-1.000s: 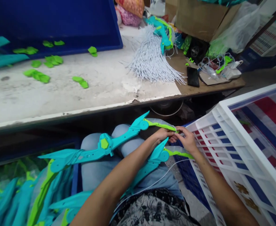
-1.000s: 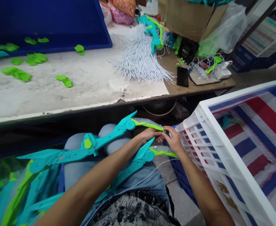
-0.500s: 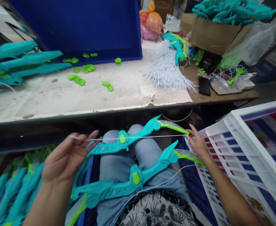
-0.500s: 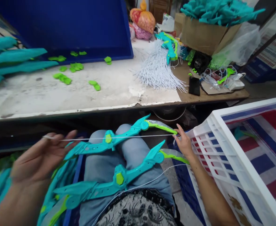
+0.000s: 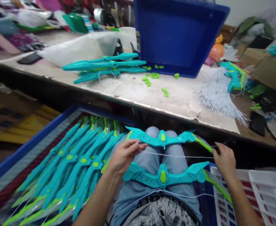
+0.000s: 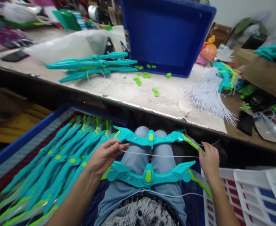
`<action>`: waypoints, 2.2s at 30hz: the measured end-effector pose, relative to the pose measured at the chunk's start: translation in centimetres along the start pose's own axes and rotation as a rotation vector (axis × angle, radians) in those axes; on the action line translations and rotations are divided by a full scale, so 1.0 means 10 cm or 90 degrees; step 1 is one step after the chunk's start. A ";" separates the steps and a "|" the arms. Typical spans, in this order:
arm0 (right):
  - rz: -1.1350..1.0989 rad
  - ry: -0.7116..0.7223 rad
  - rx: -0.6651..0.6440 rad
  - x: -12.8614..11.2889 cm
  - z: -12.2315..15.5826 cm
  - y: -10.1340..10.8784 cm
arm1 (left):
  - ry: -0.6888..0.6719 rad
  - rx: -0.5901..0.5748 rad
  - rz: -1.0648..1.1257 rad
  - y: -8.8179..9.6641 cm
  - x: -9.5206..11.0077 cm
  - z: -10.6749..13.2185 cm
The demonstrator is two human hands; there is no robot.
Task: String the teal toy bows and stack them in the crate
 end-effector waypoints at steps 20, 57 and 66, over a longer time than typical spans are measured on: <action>-0.215 0.424 -0.337 -3.30 -0.13 -1.51 | -0.065 0.013 0.055 0.08 -0.33 0.19; -0.308 0.078 -0.408 -3.19 -0.61 -1.72 | -0.070 0.191 0.070 0.40 0.12 -0.60; -0.348 0.104 -0.390 -3.15 -0.58 -1.78 | -0.155 0.221 0.179 0.61 -0.03 -0.44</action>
Point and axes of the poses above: each hand's wrist, its own z-axis away from the middle knuckle, its own y-axis out of the back of the hand, x = y × z, the point moved 4 cm from there along -z, towards the middle knuckle, and after that the axes turned 12 degrees about x, right-handed, at the moved point
